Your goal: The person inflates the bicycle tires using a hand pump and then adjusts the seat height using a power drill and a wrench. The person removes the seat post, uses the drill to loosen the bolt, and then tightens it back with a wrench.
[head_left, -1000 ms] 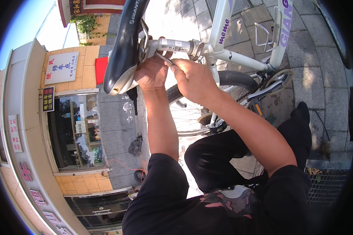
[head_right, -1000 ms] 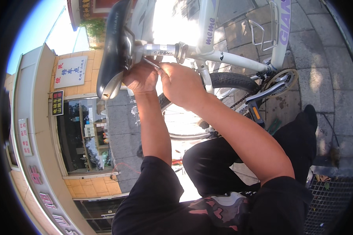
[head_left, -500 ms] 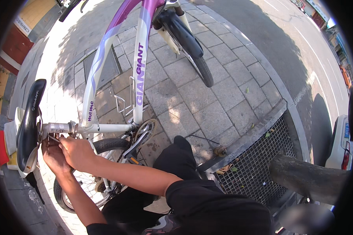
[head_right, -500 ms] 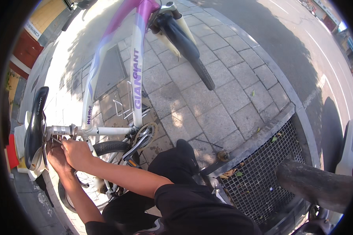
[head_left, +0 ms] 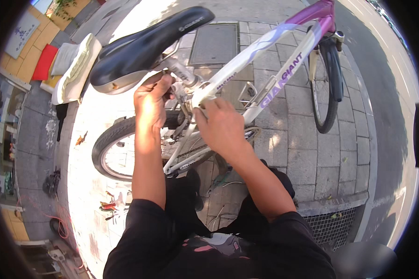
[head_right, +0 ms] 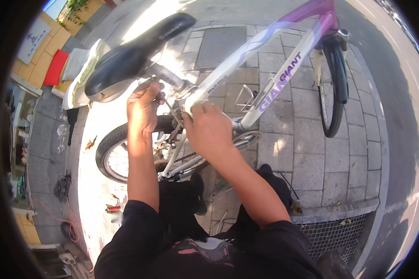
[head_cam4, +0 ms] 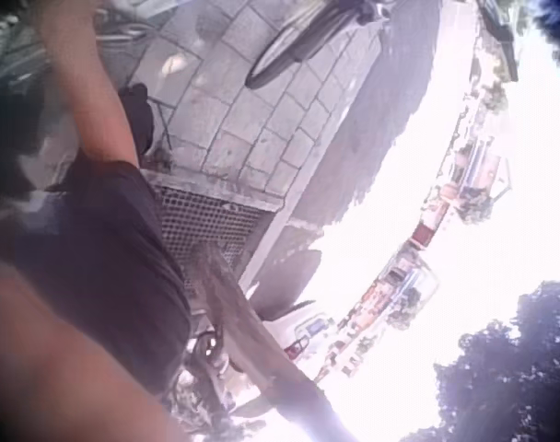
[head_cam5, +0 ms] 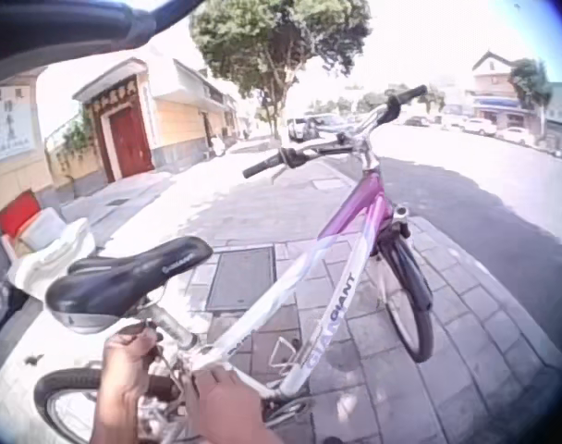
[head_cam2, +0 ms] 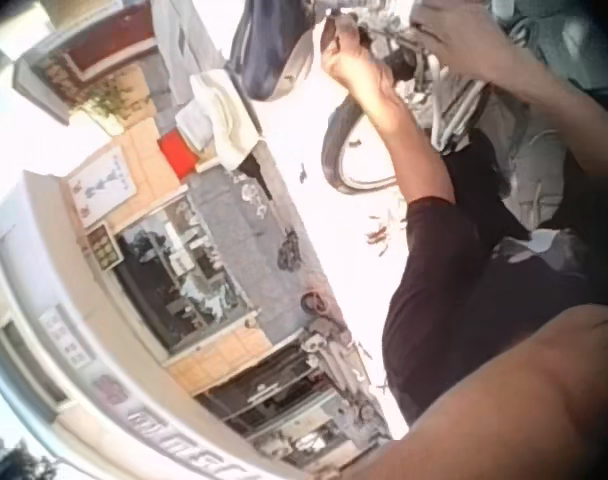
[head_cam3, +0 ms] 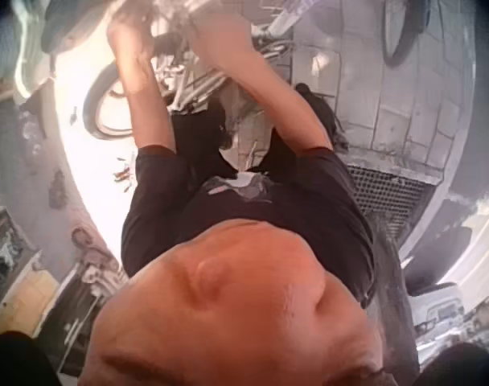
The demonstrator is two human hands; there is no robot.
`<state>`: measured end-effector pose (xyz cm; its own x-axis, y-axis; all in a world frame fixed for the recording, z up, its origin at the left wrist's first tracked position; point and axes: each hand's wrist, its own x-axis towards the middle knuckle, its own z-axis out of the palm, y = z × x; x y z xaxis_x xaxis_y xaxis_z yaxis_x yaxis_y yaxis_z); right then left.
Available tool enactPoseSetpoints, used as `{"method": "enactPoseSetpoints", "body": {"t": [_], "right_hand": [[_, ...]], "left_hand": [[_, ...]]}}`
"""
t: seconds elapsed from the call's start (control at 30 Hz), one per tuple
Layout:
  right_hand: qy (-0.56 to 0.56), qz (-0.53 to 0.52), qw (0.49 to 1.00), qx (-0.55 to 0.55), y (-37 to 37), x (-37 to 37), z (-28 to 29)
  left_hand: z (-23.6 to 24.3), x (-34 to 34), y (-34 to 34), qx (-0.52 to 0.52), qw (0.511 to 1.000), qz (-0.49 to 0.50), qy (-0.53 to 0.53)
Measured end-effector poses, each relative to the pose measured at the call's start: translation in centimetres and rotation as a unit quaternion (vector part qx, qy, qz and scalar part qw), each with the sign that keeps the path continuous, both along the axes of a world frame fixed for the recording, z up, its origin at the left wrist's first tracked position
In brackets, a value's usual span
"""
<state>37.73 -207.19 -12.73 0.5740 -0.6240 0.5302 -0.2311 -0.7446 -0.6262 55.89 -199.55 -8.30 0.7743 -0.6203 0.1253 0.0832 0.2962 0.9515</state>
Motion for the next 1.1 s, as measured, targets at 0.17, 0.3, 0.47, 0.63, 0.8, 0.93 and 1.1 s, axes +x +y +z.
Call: {"method": "enactPoseSetpoints", "body": {"t": [0.17, 0.3, 0.47, 0.63, 0.8, 0.93, 1.1], "right_hand": [[0.128, 0.198, 0.925, 0.296, -2.5, 0.1, -2.9], [0.069, 0.242, 0.895, 0.369, -2.3, 1.0, -4.3], [0.041, 0.284, 0.87, 0.401, -2.3, 1.5, -4.3], [0.038, 0.288, 0.877, 0.384, -2.8, 1.8, -4.4], [0.081, 0.371, 0.838, 0.392, -4.9, 1.9, -4.3], [0.072, 0.415, 0.823, 0.382, -6.0, 2.6, -4.8], [0.046, 0.441, 0.83, 0.339, -6.9, 3.7, -6.3]], "left_hand": [[0.5, -0.3, 0.5, -0.013, 1.0, -0.001, 0.01], [0.4, -0.5, 0.6, 0.014, 0.999, 0.029, -0.007], [0.1, -0.4, 0.4, 0.0, 0.999, 0.003, -0.04], [0.8, 1.3, 1.1, -0.154, 0.983, -0.055, 0.088], [3.0, 4.1, 1.1, -0.197, 0.956, -0.214, 0.038], [4.5, 7.3, -0.3, -0.151, 0.956, -0.248, 0.05], [4.5, 6.7, -0.1, -0.095, 0.959, -0.241, 0.111]]}}
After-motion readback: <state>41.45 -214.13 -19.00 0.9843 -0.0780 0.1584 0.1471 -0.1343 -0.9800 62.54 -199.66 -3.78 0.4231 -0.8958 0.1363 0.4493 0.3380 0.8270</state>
